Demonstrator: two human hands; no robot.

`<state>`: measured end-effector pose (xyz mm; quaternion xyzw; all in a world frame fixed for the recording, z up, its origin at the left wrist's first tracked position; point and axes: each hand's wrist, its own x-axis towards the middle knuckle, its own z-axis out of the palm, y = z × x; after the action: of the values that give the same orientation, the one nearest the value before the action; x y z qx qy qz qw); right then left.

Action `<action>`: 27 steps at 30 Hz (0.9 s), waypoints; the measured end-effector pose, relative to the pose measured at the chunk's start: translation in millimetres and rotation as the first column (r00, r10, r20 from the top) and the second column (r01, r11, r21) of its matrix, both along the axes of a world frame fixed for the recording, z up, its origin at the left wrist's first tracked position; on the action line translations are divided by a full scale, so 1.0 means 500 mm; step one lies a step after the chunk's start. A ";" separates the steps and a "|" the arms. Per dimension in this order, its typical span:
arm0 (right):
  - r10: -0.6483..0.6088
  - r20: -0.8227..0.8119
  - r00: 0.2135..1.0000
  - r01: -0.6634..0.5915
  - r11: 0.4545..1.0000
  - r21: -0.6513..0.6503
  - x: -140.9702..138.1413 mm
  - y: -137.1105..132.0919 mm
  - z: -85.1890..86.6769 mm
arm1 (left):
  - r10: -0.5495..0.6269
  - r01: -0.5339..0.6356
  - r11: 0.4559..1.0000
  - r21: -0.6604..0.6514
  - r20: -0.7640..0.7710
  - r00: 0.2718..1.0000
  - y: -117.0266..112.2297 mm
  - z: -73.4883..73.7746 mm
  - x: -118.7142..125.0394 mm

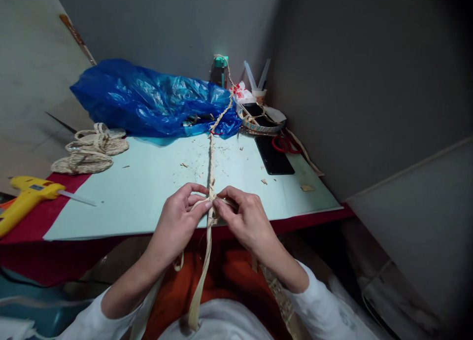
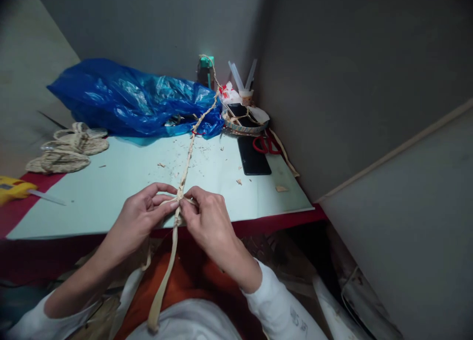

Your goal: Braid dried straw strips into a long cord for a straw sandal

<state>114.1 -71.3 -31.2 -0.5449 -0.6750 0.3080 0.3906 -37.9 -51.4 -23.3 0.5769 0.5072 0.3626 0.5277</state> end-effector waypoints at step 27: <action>-0.044 0.227 0.973 0.011 0.990 0.143 0.014 -0.023 0.017 | -0.001 0.005 0.999 0.049 -0.071 0.997 0.024 0.000 0.036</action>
<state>121.0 -82.6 -22.5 -0.5573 -0.7280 0.1890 0.3517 -19.9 -39.7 -23.2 0.6030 0.5156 0.3535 0.4956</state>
